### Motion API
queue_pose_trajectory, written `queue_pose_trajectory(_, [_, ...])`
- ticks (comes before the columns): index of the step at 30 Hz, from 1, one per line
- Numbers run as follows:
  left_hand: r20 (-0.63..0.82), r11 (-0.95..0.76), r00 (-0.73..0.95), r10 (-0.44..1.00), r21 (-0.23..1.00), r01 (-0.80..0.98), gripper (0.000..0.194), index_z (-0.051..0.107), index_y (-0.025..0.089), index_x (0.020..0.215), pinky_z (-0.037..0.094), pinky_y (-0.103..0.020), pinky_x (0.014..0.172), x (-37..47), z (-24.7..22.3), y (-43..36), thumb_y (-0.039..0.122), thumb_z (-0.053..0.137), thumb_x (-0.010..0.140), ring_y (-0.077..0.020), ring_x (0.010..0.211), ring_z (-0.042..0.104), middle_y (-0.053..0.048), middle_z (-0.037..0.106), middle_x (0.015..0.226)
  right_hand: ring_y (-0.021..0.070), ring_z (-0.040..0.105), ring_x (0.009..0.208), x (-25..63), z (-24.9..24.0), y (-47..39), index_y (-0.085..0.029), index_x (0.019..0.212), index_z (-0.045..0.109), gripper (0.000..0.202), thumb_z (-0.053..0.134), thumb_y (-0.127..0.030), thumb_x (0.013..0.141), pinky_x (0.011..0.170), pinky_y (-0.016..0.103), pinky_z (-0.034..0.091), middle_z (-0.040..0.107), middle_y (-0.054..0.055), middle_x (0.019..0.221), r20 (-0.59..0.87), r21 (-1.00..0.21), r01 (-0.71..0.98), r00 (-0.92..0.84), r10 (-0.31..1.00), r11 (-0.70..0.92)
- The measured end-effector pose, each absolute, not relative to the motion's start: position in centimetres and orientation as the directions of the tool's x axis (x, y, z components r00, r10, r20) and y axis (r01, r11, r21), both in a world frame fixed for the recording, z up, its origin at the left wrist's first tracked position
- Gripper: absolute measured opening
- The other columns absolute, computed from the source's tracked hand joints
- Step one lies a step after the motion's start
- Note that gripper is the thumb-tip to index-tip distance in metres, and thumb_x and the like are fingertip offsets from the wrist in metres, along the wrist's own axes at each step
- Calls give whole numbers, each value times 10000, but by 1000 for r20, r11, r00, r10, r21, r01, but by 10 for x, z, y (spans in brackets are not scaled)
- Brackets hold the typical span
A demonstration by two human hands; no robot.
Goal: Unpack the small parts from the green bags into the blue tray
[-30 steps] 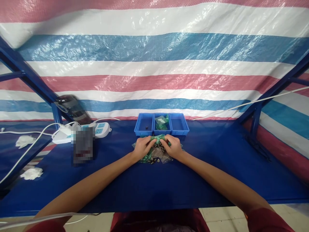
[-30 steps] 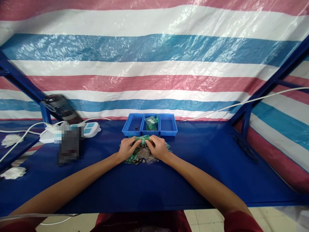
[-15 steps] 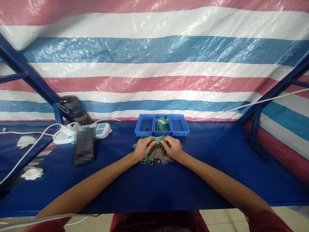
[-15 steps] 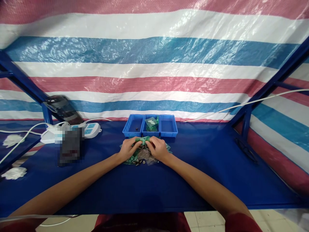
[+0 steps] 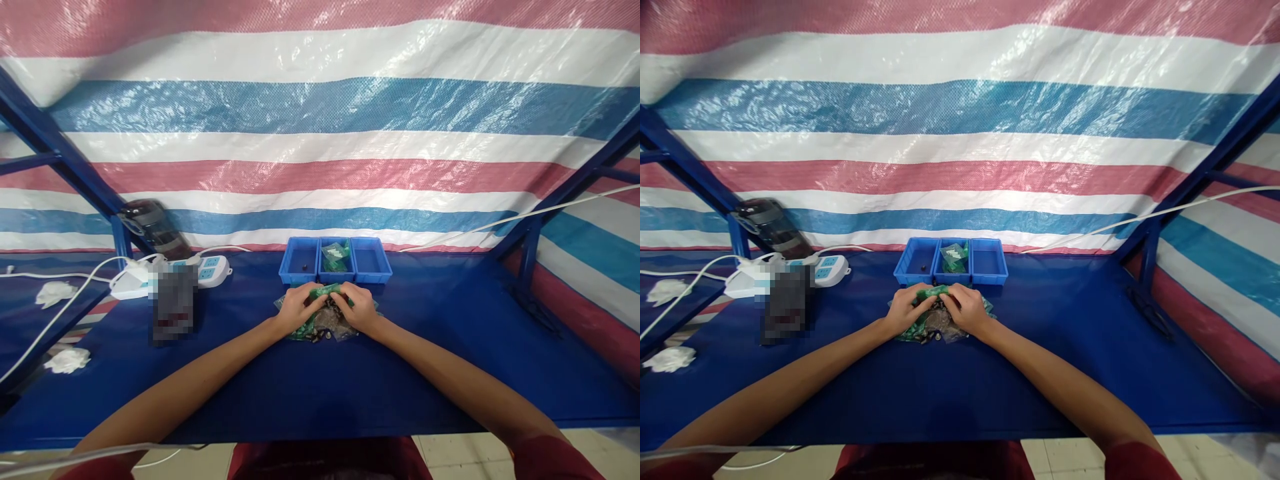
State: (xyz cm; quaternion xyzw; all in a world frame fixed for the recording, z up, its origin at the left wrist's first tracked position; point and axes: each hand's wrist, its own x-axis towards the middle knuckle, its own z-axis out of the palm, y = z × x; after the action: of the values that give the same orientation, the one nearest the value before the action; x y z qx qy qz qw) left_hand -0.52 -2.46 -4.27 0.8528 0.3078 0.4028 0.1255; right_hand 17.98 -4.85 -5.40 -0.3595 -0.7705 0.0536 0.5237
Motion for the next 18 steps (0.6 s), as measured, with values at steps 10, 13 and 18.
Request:
queue_pose_trajectory(10, [572,-688,383,725,585,429,304,546,187,1120,470,-217,538,-6,-45,-22,389,543,893,-115,553,588,-6,650,748,137,475,541,182,-52,-48,-198,723,528,244,452,-309,927,548,267,394,496,1,599,720,-559,473,-130,682,681])
queue_pose_trajectory(13, [595,-670,309,742,635,384,372,456,200,1201,454,-208,502,-6,-48,-20,383,549,890,-90,549,554,-38,630,913,132,486,512,183,-54,-46,-202,645,487,303,486,-353,908,535,265,400,494,-16,548,657,-680,436,6,754,589])
queue_pose_trajectory(18, [625,-667,250,740,633,392,338,464,207,1187,492,-215,545,-6,-49,-17,362,540,896,-116,728,582,-111,505,1146,134,541,467,183,-59,-39,-199,701,519,278,518,-403,891,488,265,440,600,-4,570,482,-870,198,156,862,451])
